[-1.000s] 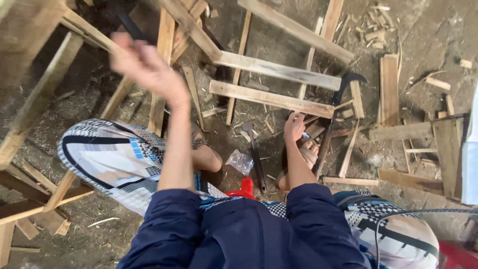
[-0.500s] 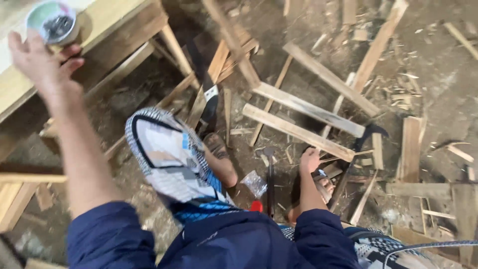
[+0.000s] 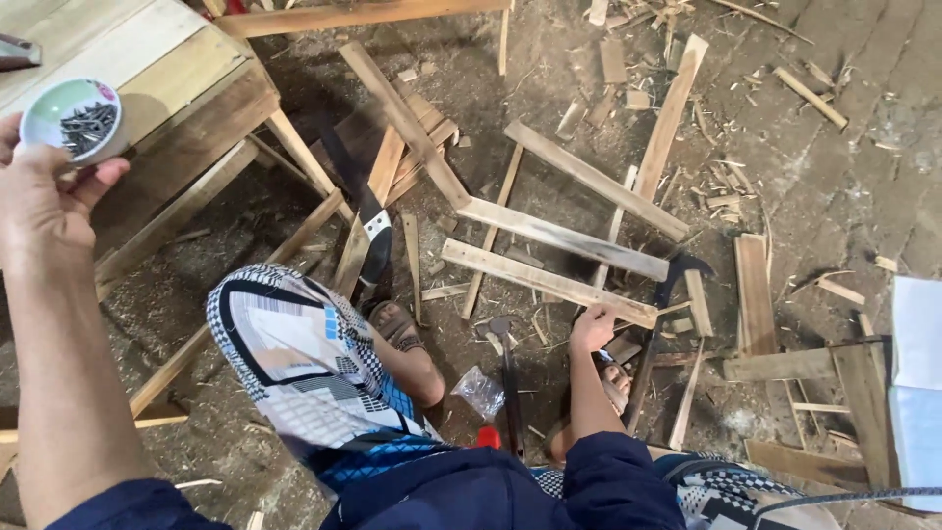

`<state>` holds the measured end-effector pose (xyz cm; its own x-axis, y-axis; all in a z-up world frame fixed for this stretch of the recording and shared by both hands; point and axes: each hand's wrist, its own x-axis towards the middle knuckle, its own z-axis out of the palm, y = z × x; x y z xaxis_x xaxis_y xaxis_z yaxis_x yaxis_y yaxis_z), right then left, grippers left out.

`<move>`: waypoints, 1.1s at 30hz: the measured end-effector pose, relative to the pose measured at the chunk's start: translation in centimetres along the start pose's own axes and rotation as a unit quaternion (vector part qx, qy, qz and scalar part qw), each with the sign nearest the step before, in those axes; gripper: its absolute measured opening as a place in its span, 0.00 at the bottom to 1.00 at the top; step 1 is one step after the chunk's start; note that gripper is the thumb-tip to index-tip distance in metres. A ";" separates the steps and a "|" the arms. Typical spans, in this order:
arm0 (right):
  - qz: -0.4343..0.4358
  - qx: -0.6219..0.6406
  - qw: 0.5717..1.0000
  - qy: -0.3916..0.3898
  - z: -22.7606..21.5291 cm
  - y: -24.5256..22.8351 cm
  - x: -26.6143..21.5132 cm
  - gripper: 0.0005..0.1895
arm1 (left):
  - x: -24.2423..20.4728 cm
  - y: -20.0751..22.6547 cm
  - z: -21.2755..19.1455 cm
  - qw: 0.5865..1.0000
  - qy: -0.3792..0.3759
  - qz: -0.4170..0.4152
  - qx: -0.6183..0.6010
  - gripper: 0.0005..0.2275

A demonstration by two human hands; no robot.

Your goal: The person assembles a wooden frame by placing planks and hammering nails into the joints. They use a hammer to secure the pieces together and occasionally adjust the wood alignment.

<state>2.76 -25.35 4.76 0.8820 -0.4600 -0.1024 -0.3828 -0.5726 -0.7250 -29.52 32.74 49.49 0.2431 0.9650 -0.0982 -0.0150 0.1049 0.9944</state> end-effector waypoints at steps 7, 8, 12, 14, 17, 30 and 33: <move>0.060 0.157 0.981 0.094 -3.5 -6.5 1.8 0.08 | -11.8 4.0 8.7 0.981 -0.084 -0.123 -0.121 0.26; 0.059 0.196 0.975 0.089 -4.2 -7.7 1.8 0.10 | -14.1 5.1 10.4 0.976 -0.079 -0.168 -0.117 0.25; 0.031 0.234 0.968 0.083 -4.4 -10.1 3.9 0.12 | -15.5 2.2 13.7 0.962 -0.160 -0.203 -0.090 0.25; -0.007 0.344 0.939 -0.005 -3.1 -9.6 6.6 0.10 | -15.4 -1.1 14.6 0.935 -0.298 -0.155 -0.113 0.26; -0.021 0.403 0.914 -0.041 -6.9 -17.4 2.1 0.10 | -18.6 -1.0 17.9 0.900 -0.351 -0.217 -0.140 0.32; -0.341 0.439 0.786 -0.271 -21.5 -30.9 -11.0 0.07 | -24.0 -3.6 21.9 0.814 -0.512 -0.247 -0.122 0.34; -0.470 0.324 0.770 -0.284 -23.4 -32.2 -12.1 0.05 | -24.6 -3.5 22.0 0.805 -0.536 -0.231 -0.104 0.33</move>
<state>-1.98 -17.27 45.32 0.7342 0.4280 0.5270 0.5532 0.0727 -0.8298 -14.14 3.38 49.29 0.9655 0.0604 -0.2534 0.1820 0.5397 0.8220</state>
